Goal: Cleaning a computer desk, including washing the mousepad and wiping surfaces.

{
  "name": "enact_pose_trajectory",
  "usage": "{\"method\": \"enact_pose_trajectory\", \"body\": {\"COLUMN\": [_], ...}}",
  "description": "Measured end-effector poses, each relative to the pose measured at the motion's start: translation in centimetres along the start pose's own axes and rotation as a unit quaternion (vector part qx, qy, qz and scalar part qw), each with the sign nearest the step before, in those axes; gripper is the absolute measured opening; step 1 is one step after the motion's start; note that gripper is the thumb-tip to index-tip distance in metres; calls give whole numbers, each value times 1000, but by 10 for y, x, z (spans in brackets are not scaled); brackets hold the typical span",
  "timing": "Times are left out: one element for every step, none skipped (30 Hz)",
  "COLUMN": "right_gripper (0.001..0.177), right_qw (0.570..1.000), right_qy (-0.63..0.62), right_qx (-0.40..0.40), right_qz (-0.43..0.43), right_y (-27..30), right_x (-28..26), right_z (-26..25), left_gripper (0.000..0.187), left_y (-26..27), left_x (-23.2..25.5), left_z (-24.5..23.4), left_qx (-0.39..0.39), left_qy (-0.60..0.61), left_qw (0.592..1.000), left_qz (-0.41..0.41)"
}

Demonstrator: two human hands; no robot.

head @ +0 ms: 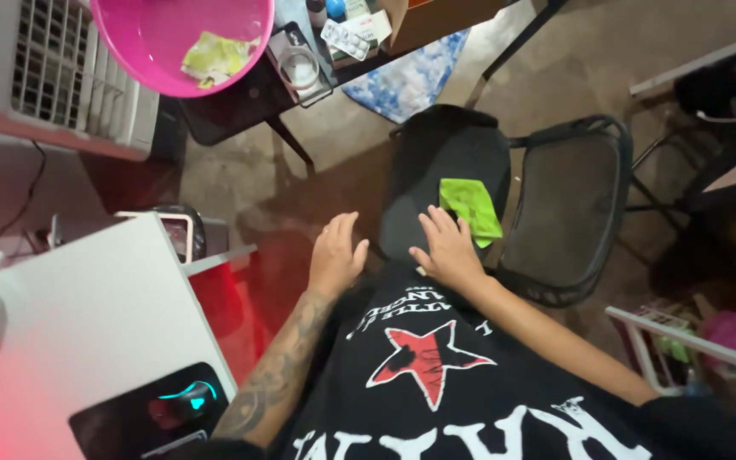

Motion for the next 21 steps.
{"method": "enact_pose_trajectory", "body": {"right_gripper": [72, 72, 71, 71, 70, 68, 68, 68, 67, 67, 66, 64, 64, 60, 56, 56, 55, 53, 53, 54, 54], "right_qw": [1000, 1000, 999, 998, 997, 995, 994, 991, 988, 987, 976, 961, 960, 954, 948, 947, 945, 942, 942, 948, 955], "right_qy": [-3, -3, -1, -2, -18, -34, -34, -39, -43, -40, -41, -41, -43, -22, 0, 1, 5, 9, 11, 10, 4], "right_qx": [0, 9, 21, 24, 45, 66, 67, 84, 102, 105, 141, 176, 176, 193, 208, 206, 208, 211, 212, 209, 202], "right_qz": [7, 23, 41, 50, 58, 67, 73, 91, 110, 116, 164, 210, 213, 227, 242, 247, 253, 259, 261, 240, 218], "right_y": [-6, -10, -17, -18, -21, -24, -23, -22, -21, -10, -3, 5, 17, 30, 48, 56, 59, 61, 60, 58, 57], "right_x": [-4, -6, -5, -2, 1, 5, 13, 23, 37, 59, 83, 108, 133, 159, 185, 198, 215, 232, 242, 251, 254], "right_z": [-2, -6, -12, -16, -20, -24, -27, -30, -34, -38, -42, -46, -43, -41, -41, -45, -53, -60, -60, -58, -54], "left_gripper": [56, 57, 57, 57, 57, 57, 57, 57, 57, 57, 57, 58, 58, 57, 57, 57, 58, 59, 59, 59, 59], "left_y": [-8, -15, -27, -36, -47, -58, -65, -72, -79, -84, -91, -98, -100, -103, -102, -98, -101, -104, -109, -114, -113], "left_x": [-4, -6, -5, -2, 0, 3, 7, 12, 18, 25, 31, 36, 42, 47, 56, 64, 73, 81, 92, 101, 107], "left_z": [0, 1, 4, 5, 7, 9, 12, 17, 24, 34, 42, 51, 60, 69, 80, 89, 100, 111, 121, 131, 135], "left_qx": [-7, -21, -34, -40, -52, -64, -69, -77, -84, -88, -93, -98, -101, -105, -111, -116, -119, -122, -122, -125, -130], "left_qy": [-1, -6, -10, -9, -8, -7, -6, -7, -6, -3, -9, -15, -16, -16, -14, -12, -8, -4, -2, 2, 2], "left_qw": [1000, 1000, 999, 999, 998, 997, 996, 995, 994, 993, 992, 991, 991, 990, 989, 989, 988, 987, 986, 985, 985], "left_qz": [3, 13, 27, 34, 43, 52, 57, 66, 76, 81, 85, 89, 90, 93, 96, 96, 102, 109, 110, 115, 114]}}
Point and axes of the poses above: each hand's wrist, its own y-axis away from the middle knuckle, its own z-axis out of the palm, x = y × z, the point moved 3 cm from there along -y, towards the middle knuckle, and after that the axes turned 8 degrees about x, right-handed, at the moved point
